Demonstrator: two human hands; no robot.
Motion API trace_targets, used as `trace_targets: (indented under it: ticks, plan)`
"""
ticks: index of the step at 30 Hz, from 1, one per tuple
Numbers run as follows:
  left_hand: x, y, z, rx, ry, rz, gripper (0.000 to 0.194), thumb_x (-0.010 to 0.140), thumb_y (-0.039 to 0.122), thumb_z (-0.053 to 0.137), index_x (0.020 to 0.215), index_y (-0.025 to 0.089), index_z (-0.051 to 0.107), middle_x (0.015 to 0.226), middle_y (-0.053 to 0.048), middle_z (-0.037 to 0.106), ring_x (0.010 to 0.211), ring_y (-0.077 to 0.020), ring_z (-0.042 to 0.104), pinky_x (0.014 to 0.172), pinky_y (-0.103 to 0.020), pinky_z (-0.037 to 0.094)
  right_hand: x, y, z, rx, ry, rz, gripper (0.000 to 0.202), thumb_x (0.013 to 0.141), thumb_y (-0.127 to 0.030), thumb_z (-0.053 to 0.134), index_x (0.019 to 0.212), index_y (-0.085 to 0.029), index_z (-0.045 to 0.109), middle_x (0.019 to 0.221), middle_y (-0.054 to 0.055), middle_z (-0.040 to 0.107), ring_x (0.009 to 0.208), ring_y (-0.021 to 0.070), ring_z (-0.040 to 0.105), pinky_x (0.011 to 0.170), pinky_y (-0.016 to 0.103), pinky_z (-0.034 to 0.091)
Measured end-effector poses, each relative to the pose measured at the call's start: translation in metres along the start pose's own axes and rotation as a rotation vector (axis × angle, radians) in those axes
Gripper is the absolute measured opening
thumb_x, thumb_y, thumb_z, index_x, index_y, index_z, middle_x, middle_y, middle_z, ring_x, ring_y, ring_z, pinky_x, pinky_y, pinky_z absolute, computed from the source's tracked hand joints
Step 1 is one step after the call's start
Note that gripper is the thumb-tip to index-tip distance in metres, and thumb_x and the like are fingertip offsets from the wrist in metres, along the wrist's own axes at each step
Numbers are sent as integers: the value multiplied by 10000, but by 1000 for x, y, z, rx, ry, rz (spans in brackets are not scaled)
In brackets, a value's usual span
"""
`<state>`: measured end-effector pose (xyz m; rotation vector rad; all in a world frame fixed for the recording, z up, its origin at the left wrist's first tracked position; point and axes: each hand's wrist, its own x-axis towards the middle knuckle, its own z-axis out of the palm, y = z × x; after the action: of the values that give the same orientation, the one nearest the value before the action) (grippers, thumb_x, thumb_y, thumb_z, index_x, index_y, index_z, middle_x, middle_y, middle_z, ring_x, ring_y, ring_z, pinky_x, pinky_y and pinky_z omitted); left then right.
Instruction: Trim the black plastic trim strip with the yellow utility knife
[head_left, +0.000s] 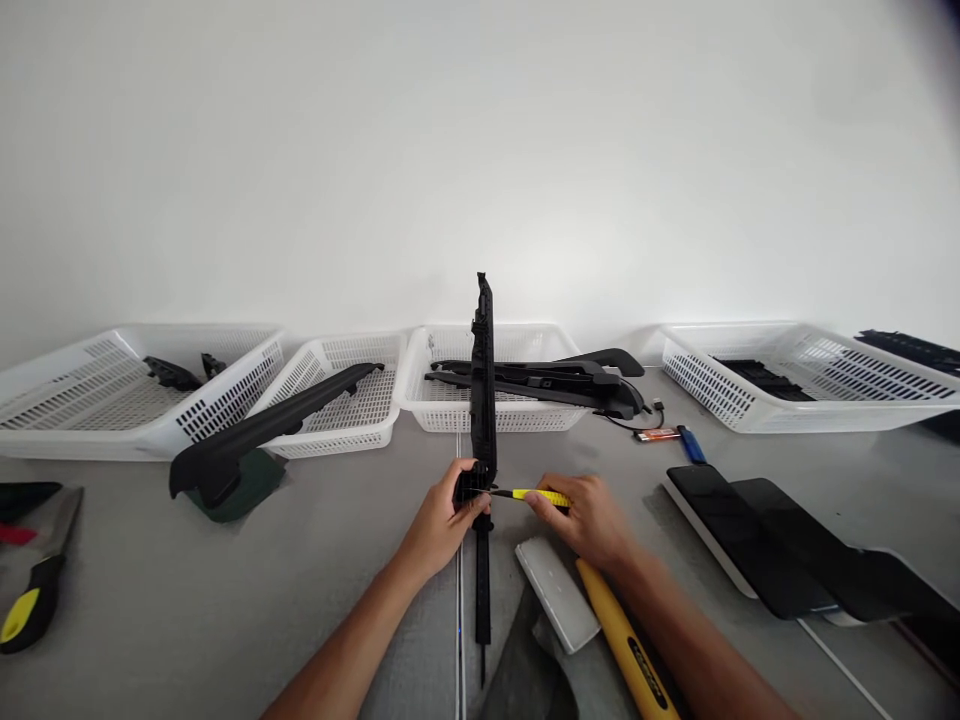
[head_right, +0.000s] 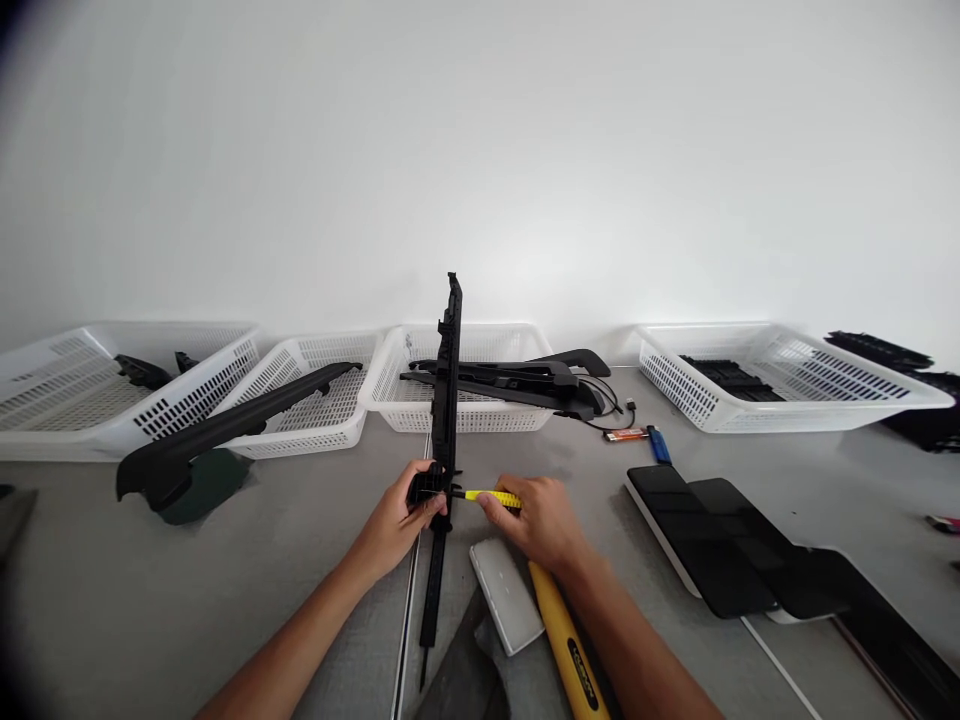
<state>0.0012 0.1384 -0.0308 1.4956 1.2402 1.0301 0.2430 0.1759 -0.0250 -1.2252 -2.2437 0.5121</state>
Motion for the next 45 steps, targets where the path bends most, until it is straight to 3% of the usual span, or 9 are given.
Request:
trace_targets:
  ticks: [9,18,34,39,45]
  plan:
    - [-1,2,-1,-41,-8,12,454,968,559,661,1273,240,554,854,-5,728,842,-235,718,813,-347,538,1,-5,3,23,34,-6,627,1038,-665,418,692,-185,628,576,9,568,523,114,472,569,276,250]
    - [0,2,0,-101,-25,-25,503,956,583,669,1290,226,551,779,-3,715,632,-164,572,608,-266,421,2,1,-3,48,87,50,671,1038,-703,375,634,-190,530,544,3,509,508,115,431,565,275,252]
    - [3,-1,-7,-226,-9,-4,522,939,563,716,1286,215,540,758,28,665,585,-108,503,578,-236,394,-1,9,-6,33,64,29,642,1028,-681,412,660,-187,589,555,1,535,524,121,469,584,290,248]
    - [2,3,-8,-225,-17,-7,514,947,547,718,1289,212,533,776,23,661,609,-106,509,600,-238,404,0,10,-7,59,126,37,635,1034,-668,412,665,-184,594,569,3,552,531,120,471,589,281,272]
    - [0,9,-10,-200,0,-17,536,933,593,709,1257,197,551,756,24,636,605,-111,491,594,-244,405,1,10,-5,26,96,1,532,1022,-585,507,694,-184,627,597,6,576,559,130,519,596,277,277]
